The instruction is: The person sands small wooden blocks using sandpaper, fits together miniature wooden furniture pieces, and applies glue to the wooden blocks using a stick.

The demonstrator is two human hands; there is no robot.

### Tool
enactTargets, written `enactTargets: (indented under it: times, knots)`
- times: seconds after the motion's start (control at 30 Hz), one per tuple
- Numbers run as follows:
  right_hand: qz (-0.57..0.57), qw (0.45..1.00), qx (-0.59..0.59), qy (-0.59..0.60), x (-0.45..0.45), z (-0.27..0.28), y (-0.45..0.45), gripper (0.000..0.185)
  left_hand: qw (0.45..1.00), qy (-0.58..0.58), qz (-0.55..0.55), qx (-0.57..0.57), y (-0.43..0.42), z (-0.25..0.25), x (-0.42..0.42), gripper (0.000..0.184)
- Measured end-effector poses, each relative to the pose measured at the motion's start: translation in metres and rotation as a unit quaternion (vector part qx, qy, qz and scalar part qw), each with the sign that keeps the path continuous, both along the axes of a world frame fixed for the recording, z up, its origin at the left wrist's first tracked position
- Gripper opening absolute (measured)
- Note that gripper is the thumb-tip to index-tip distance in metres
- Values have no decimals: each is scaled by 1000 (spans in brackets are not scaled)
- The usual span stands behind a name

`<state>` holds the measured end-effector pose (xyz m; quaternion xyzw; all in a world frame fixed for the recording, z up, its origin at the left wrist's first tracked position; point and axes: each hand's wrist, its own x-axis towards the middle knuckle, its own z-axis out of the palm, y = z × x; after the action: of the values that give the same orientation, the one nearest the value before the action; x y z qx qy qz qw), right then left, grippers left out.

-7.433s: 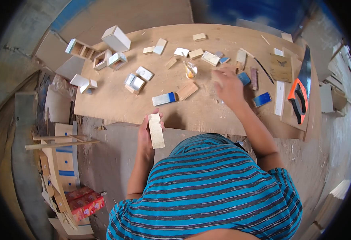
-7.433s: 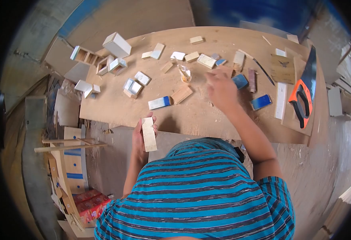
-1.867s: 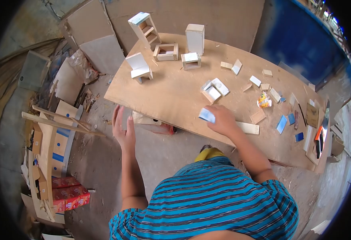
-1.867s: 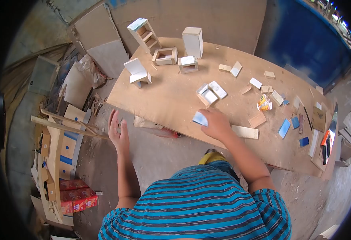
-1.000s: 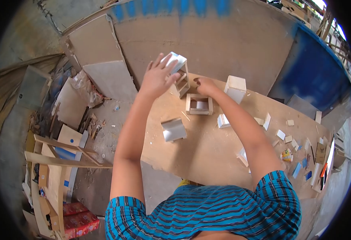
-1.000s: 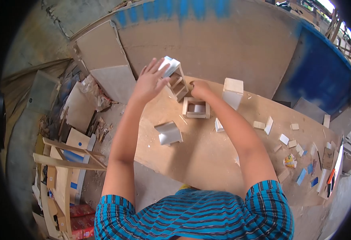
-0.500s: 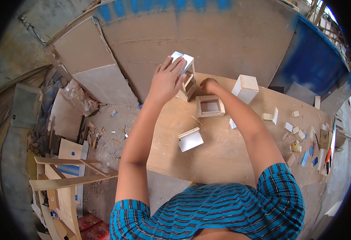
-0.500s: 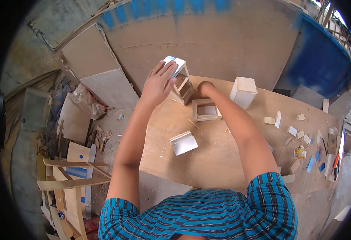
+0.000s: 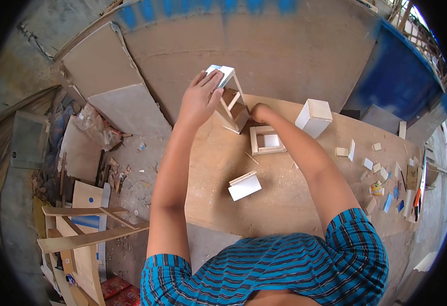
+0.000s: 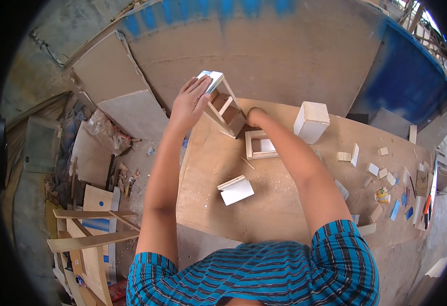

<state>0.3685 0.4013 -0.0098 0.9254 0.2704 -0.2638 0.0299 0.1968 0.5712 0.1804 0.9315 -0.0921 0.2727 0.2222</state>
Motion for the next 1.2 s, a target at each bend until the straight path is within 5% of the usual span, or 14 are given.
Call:
enactTargets:
  times: [0.17, 0.27, 0.47, 0.73, 0.87, 1.1, 1.2]
  knots:
    - [19, 998, 66, -15, 16, -20, -1, 28, 997, -44, -6, 58, -16, -4, -5, 41]
    - [24, 973, 230, -22, 0, 5, -18, 26, 996, -26, 2, 81, -31, 1, -14, 41]
    - [21, 956, 292, -12, -25, 42, -18, 36, 993, -26, 4, 111, -41, 3, -21, 44]
    - [5, 949, 306, -74, -38, 44, -19, 23, 996, -68, 17, 56, -37, -9, -25, 56]
    - [24, 950, 293, -101, -44, 49, -19, 21, 974, -68, -35, -213, -6, -60, -24, 72]
    - [8, 937, 331, -114, -41, 36, -17, 22, 966, 210, 113, -103, -6, -159, -28, 118]
    - [15, 937, 331, -110, -41, 36, -19, 22, 953, 218, 141, -153, -19, -176, -22, 109]
